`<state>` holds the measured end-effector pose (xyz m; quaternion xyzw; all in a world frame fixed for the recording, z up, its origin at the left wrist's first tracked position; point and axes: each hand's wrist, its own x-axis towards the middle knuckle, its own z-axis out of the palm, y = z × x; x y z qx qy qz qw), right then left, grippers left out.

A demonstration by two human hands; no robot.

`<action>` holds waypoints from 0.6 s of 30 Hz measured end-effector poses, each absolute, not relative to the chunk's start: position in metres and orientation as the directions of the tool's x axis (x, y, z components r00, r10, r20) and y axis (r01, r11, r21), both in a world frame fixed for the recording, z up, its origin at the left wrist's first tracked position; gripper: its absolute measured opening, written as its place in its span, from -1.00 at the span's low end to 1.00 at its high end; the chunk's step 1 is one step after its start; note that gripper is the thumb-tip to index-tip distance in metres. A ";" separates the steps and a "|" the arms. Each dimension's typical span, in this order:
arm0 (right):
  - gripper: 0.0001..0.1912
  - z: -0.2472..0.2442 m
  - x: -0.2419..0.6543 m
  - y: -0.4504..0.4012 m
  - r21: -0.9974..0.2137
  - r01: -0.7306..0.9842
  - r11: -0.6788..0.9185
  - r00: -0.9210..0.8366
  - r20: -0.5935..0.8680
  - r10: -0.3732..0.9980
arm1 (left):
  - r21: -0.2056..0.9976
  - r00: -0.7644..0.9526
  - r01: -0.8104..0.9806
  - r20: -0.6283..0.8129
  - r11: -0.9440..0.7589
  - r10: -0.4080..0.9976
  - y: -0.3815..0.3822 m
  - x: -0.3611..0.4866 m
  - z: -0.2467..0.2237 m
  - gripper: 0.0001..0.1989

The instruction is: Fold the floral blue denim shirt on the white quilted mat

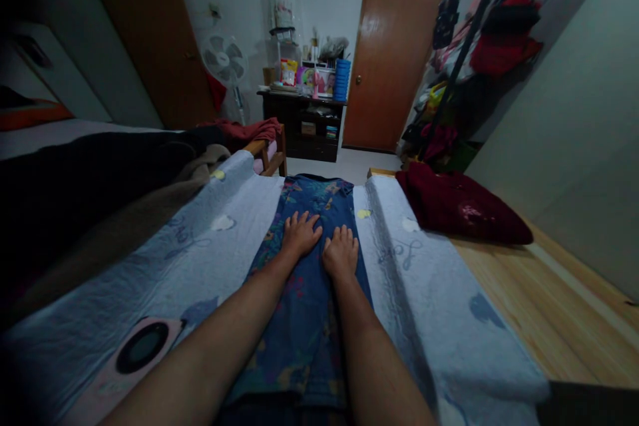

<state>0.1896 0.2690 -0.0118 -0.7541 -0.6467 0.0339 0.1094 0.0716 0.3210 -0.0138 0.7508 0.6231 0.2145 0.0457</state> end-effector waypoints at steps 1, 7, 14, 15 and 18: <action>-0.43 -0.011 0.187 0.262 -0.214 0.965 -0.150 0.171 0.085 0.982 | 0.337 0.138 0.913 0.279 -0.232 0.950 0.320 0.072 -0.013 -0.54; -0.38 -0.007 0.174 0.224 -0.257 0.952 -0.169 0.183 0.033 0.983 | 0.347 0.232 0.878 0.294 -0.330 0.927 0.313 0.070 -0.005 -0.61; -0.40 -0.007 0.177 0.188 -0.325 0.940 -0.101 0.102 -0.014 0.995 | 0.325 0.399 0.856 0.084 -0.403 0.913 0.275 0.058 0.000 -0.48; -0.40 -0.006 0.179 0.184 -0.334 0.938 -0.087 0.085 -0.021 0.996 | 0.319 0.422 0.853 0.042 -0.413 0.905 0.266 0.056 0.002 -0.47; -0.41 -0.005 0.188 0.171 -0.347 0.937 -0.031 0.022 -0.030 0.999 | 0.314 0.498 0.831 -0.055 -0.459 0.865 0.238 0.051 0.005 -0.44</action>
